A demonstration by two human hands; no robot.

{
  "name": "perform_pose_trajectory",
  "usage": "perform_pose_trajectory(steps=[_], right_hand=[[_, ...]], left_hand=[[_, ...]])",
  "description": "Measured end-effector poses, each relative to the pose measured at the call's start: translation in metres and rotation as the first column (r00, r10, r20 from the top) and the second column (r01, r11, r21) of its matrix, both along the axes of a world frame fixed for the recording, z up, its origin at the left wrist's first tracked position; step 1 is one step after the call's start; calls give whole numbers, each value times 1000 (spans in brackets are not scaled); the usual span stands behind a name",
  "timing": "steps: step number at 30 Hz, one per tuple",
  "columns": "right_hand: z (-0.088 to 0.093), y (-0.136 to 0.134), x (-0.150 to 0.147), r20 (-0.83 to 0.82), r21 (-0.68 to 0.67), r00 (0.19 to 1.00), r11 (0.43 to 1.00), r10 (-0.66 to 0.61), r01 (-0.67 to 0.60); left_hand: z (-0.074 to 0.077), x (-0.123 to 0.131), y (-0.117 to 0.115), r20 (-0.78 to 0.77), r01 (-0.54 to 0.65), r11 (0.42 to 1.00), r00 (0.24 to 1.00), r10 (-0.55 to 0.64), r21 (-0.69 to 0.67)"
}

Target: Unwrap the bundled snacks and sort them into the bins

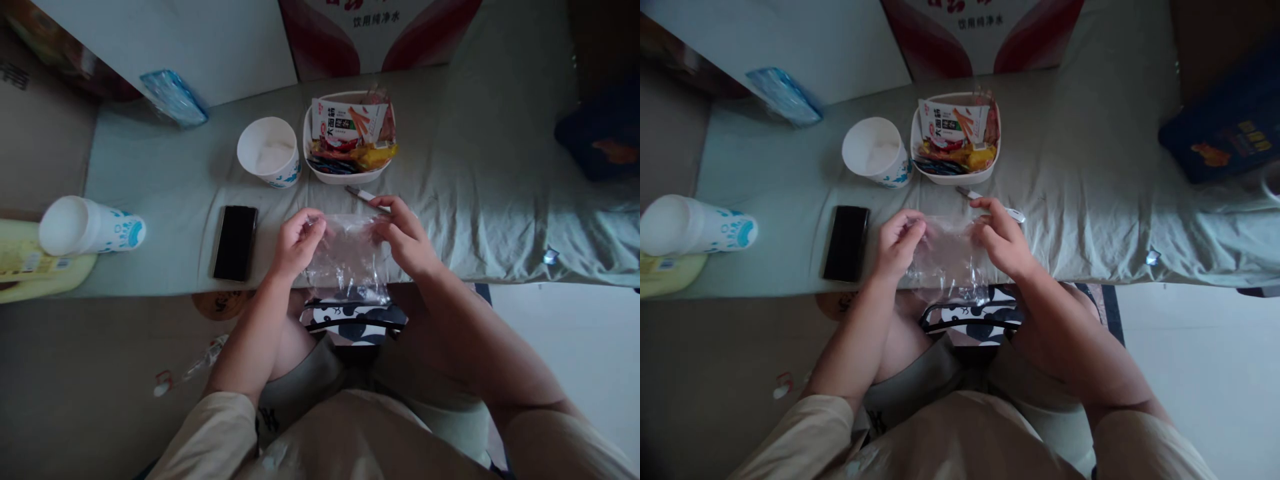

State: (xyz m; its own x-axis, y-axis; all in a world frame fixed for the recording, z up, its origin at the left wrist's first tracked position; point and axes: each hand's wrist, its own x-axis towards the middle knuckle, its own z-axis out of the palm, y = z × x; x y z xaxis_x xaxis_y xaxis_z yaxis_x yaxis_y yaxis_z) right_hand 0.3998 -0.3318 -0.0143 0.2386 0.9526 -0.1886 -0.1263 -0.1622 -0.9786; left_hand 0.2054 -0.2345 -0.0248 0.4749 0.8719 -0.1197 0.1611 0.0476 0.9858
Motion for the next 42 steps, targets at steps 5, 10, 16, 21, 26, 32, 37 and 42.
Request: perform_pose_trajectory(steps=[5,10,16,21,26,32,37,42], right_hand=[[-1,3,-1,-104,-52,991,994,86,-92],[0,5,-5,-49,-28,999,1000,-4,2],[-3,6,-1,-9,-80,984,981,-177,176],[-2,5,0,-52,-83,994,991,97,-102],[-1,4,1,-50,-46,988,988,145,-147],[1,2,6,-25,-99,967,962,254,-255],[2,3,5,-5,-61,990,988,140,-140],[0,2,3,-16,-17,1000,1000,2,-3]], left_hand=[[3,5,8,18,-150,939,986,163,-311],[10,5,11,95,-75,815,983,157,-574],[9,8,4,44,-13,853,998,42,-522],[2,8,9,55,-67,874,993,106,-482],[1,8,10,111,96,878,993,-50,-469],[9,8,6,69,-16,898,996,51,-439],[7,6,7,27,32,855,999,-21,-518],[10,4,10,89,44,862,996,2,-505]])
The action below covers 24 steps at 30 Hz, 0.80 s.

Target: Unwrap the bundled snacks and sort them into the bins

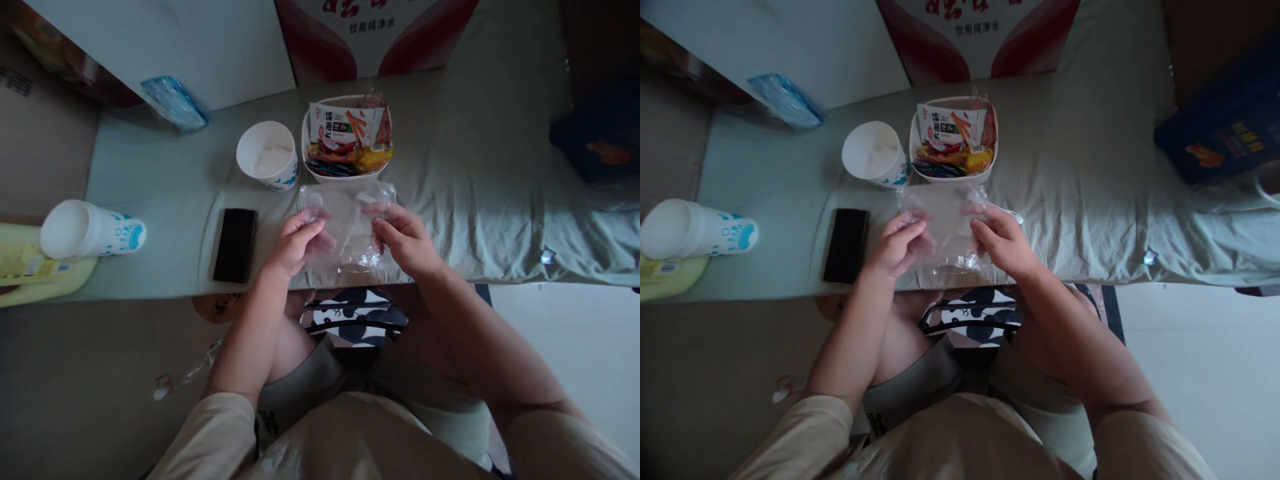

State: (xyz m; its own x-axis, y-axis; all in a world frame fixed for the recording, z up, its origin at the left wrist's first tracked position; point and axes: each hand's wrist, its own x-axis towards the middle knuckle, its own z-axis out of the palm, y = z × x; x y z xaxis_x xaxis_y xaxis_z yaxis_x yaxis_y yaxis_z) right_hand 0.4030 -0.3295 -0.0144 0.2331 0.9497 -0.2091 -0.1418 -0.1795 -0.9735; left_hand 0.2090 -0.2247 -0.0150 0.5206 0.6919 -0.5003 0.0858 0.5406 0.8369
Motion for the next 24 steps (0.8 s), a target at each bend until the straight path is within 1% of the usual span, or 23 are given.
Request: perform_pose_trajectory(steps=[3,5,7,9,11,13,15,17,19,21,24], right_hand=[[2,-1,0,-64,25,994,996,-85,87],[5,-2,1,-106,55,990,994,-90,96],[8,-1,2,-105,98,992,992,-68,78],[8,-1,2,-74,117,996,992,-44,53],[7,-1,3,-39,87,999,996,-30,33],[3,-2,4,-16,58,1000,998,-20,21],[1,-3,5,14,56,1000,998,4,-4],[-1,-3,5,24,53,999,998,39,-40],[-1,-2,5,-5,41,999,998,50,-50],[-1,-1,5,-68,39,997,999,23,-20],[0,1,5,-158,17,987,999,-34,37]], left_hand=[[3,-3,2,65,-26,999,998,24,28],[5,-4,2,89,-63,996,994,57,64],[8,-4,3,107,-61,993,993,50,99],[10,-3,4,133,-31,992,991,15,119],[11,-2,5,138,-21,992,990,4,123],[10,0,5,111,-37,989,994,22,140],[8,1,5,82,-53,983,996,39,176],[6,2,5,72,-50,983,997,38,179],[5,1,5,65,-21,990,998,12,137],[4,1,4,64,7,995,998,-14,102],[3,1,4,70,33,993,997,-41,113]])
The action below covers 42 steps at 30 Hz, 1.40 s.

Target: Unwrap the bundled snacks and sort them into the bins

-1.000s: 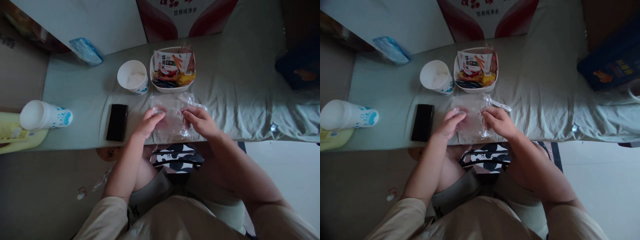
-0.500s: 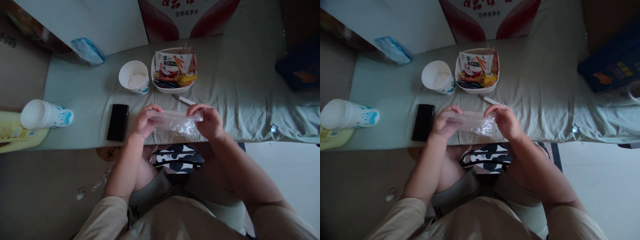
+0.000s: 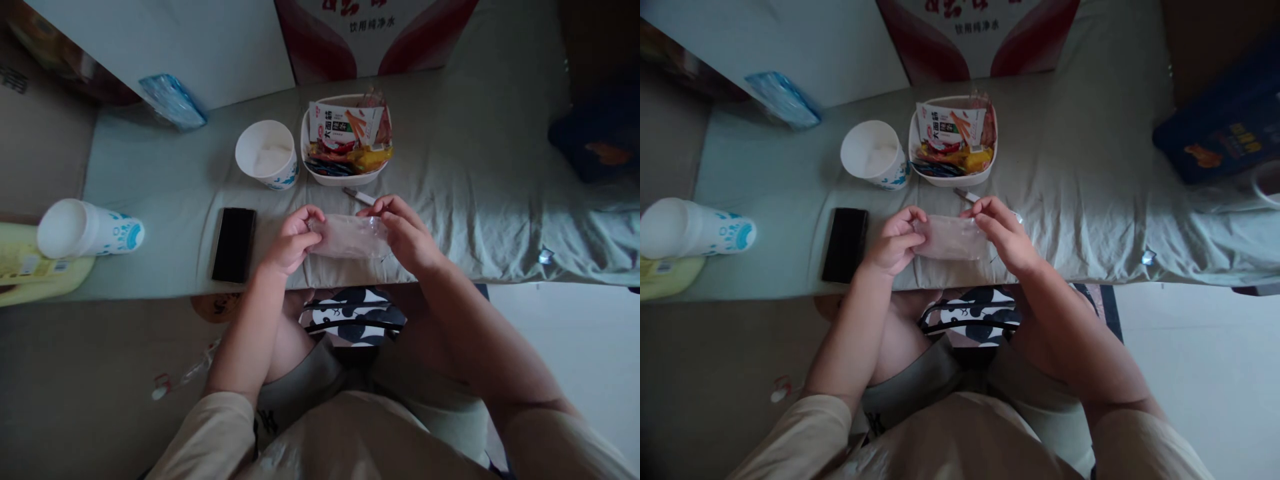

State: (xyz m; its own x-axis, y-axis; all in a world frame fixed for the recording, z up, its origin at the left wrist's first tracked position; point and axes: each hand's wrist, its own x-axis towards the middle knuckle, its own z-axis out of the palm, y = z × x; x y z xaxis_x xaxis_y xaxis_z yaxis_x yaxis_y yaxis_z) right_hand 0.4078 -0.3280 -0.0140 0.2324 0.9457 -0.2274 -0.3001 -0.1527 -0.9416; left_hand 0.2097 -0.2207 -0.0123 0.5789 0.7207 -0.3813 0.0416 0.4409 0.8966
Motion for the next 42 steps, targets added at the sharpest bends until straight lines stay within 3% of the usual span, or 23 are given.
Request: perform_pose_trajectory(steps=[3,6,10,13,15,17,18,20,22,24,26,28,30,33,36,38,40,42], right_hand=[[2,1,1,-21,-55,1000,998,18,-19],[4,1,4,58,-122,980,976,189,-181],[6,0,6,101,-177,842,842,530,-509],[6,1,4,143,-186,777,788,613,-587],[6,1,1,228,-209,743,777,629,-594],[5,1,-2,303,-220,700,762,647,-609],[4,1,-3,321,-219,684,754,655,-619],[3,1,-4,323,-200,686,756,652,-623],[2,1,-3,320,-181,712,779,624,-601],[-1,1,-2,333,-149,741,808,584,-570],[-4,1,-2,352,-84,763,830,542,-551],[-9,1,-3,359,-2,793,850,492,-526],[-13,2,-4,345,57,829,871,441,-487],[-17,3,-6,294,70,867,895,403,-440],[-19,4,-7,242,35,911,935,335,-353],[-20,4,-8,268,10,942,977,204,-214],[-22,4,-9,331,17,941,997,70,-80],[-23,4,-10,350,37,936,998,35,-52]], left_hand=[[-3,1,0,-12,27,998,1000,-27,49],[-7,0,0,-55,74,988,996,-67,134],[-12,0,-3,-69,138,968,990,-126,211],[-15,2,-4,-50,160,956,987,-152,247],[-18,3,-3,-46,114,950,993,-105,289],[-22,3,0,-53,-6,926,998,28,378],[-23,1,1,-47,-91,889,991,125,448],[-24,-3,2,15,-250,748,952,306,615],[-22,-7,0,82,-272,589,941,329,761],[-19,-8,-6,37,-121,479,983,180,870],[-16,-6,-14,-111,101,389,994,2,916],[-14,-2,-21,-245,258,350,966,-82,900],[-14,1,-24,-316,327,397,944,-96,858],[-18,1,-22,-360,340,516,931,-64,786],[-25,-1,-15,-360,279,642,933,-4,714],[-28,-2,-11,-314,199,736,949,19,647],[-30,-2,-8,-234,125,820,972,12,559],[-30,-2,-7,-157,91,879,987,-19,467]])
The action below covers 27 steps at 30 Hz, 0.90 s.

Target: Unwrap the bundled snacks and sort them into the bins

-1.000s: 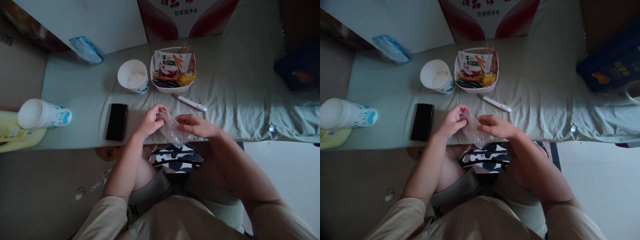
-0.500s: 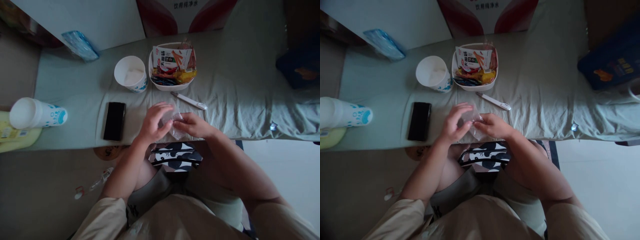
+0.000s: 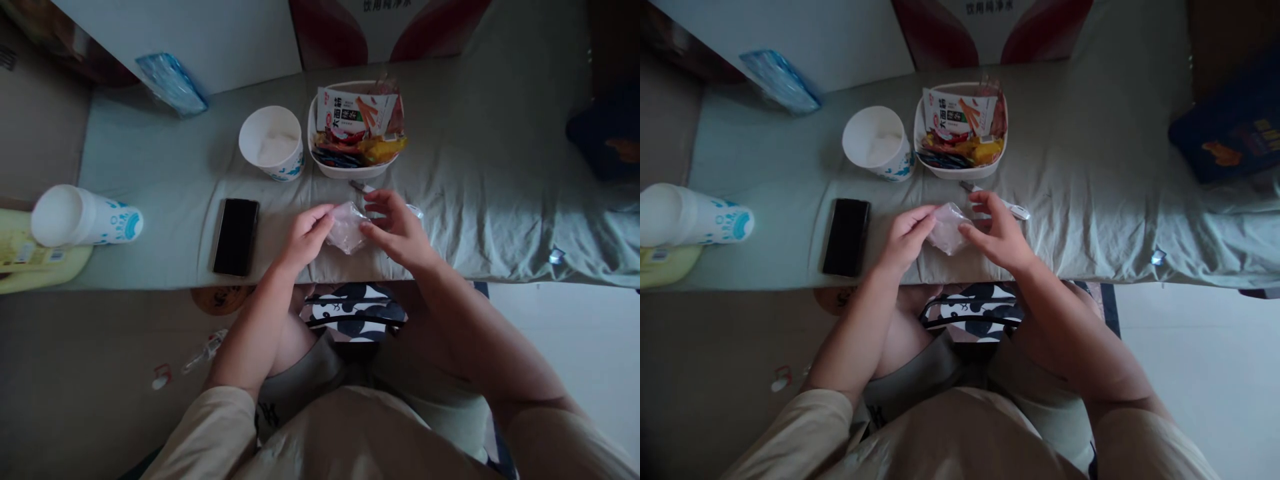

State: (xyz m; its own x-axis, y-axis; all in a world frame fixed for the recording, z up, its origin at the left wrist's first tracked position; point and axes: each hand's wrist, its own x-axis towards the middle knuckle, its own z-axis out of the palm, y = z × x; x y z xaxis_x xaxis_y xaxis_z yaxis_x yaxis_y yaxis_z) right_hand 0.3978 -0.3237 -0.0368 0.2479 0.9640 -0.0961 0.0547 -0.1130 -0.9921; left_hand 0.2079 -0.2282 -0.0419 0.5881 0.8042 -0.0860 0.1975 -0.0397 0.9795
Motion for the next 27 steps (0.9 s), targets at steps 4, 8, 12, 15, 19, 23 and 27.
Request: perform_pose_trajectory(steps=[4,8,12,15,19,23,27], right_hand=[[2,4,-3,23,-32,998,998,57,-57],[6,13,-6,84,23,994,998,-67,65],[9,20,-5,-86,49,992,995,-88,92],[10,19,-3,-138,19,983,992,-122,125],[12,16,1,-156,-9,981,993,-115,115],[14,17,3,-159,20,985,997,-70,74],[19,20,2,-137,-7,990,999,-46,45]], left_hand=[[1,4,-2,97,-1,993,995,12,-115],[-2,12,-4,112,-62,983,990,82,-172],[-1,8,2,67,-228,970,970,235,-88],[8,-8,21,174,-465,879,879,444,108],[42,-27,64,163,-583,631,787,595,511],[91,-16,109,-255,-196,528,704,662,826],[116,15,142,-805,280,769,361,470,575]])
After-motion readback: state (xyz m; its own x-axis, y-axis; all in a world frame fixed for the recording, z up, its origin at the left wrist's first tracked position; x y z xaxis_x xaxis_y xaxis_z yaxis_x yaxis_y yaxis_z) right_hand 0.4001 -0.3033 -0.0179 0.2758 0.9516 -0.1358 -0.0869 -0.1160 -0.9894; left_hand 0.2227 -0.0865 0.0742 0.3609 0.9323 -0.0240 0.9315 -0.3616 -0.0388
